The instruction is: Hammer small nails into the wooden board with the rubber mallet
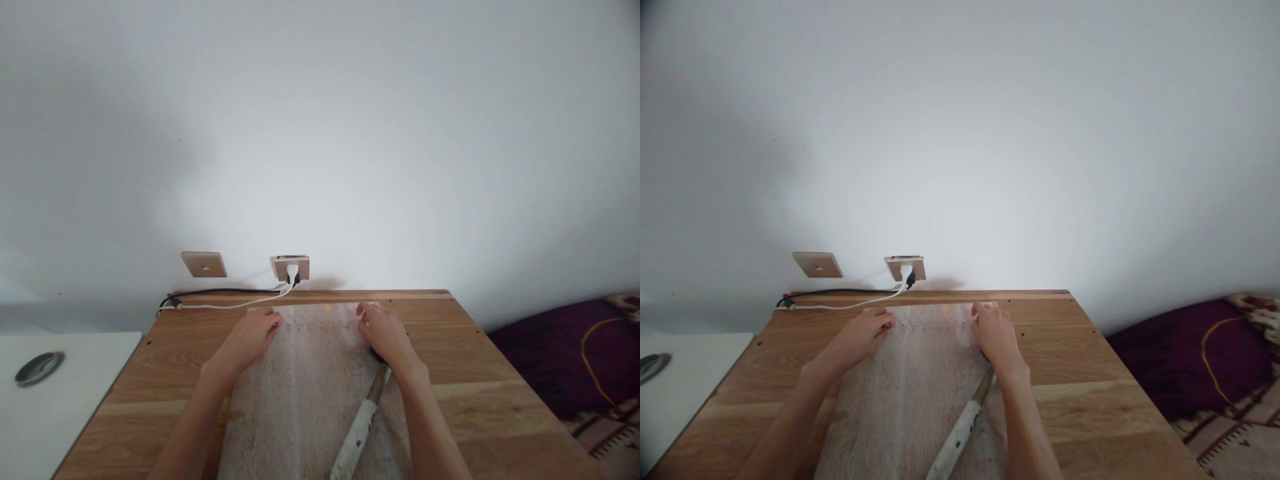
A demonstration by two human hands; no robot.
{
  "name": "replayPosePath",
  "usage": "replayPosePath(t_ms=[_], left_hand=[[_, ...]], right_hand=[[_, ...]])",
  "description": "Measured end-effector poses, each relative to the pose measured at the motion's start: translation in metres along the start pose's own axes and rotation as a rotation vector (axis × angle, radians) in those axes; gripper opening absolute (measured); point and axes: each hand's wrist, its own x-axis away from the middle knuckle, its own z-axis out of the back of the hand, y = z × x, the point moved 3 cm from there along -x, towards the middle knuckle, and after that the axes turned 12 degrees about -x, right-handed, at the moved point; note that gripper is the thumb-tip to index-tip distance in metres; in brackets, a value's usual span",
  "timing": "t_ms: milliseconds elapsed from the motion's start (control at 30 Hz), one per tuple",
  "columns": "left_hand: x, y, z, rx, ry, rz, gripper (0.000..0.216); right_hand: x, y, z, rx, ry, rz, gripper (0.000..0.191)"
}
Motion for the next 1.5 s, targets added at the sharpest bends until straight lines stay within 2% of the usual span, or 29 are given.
replayPosePath(t_ms=[333, 600, 867, 1033, 1233, 1333, 1500], left_hand=[[-0.003, 0.009, 0.002, 0.026, 0.045, 0.013, 0.017], [-0.008, 0.013, -0.01, 0.04, 0.044, 0.004, 0.017], [-0.009, 0.012, -0.014, 0.044, 0.066, -0.04, 0.017], [-0.01, 0.012, -0.014, 0.019, 0.082, -0.04, 0.016], [-0.01, 0.014, -0.016, -0.005, 0.071, -0.033, 0.016], [-0.01, 0.013, -0.016, -0.004, 0.075, -0.03, 0.016], [-0.011, 0.012, -0.016, -0.015, 0.068, -0.023, 0.015]], right_hand=[[-0.001, -0.006, -0.009, -0.1, -0.036, 0.042, 0.027], [-0.001, -0.008, -0.012, -0.129, -0.078, 0.053, 0.027], [-0.002, -0.015, -0.013, -0.144, -0.105, 0.058, 0.017], [-0.001, -0.017, -0.011, -0.135, -0.081, 0.039, 0.023], [-0.001, -0.016, -0.011, -0.106, -0.103, 0.027, 0.008], [-0.001, -0.016, -0.012, -0.089, -0.12, 0.031, 0.017], [-0.001, -0.018, -0.01, -0.063, -0.131, 0.019, 0.019]])
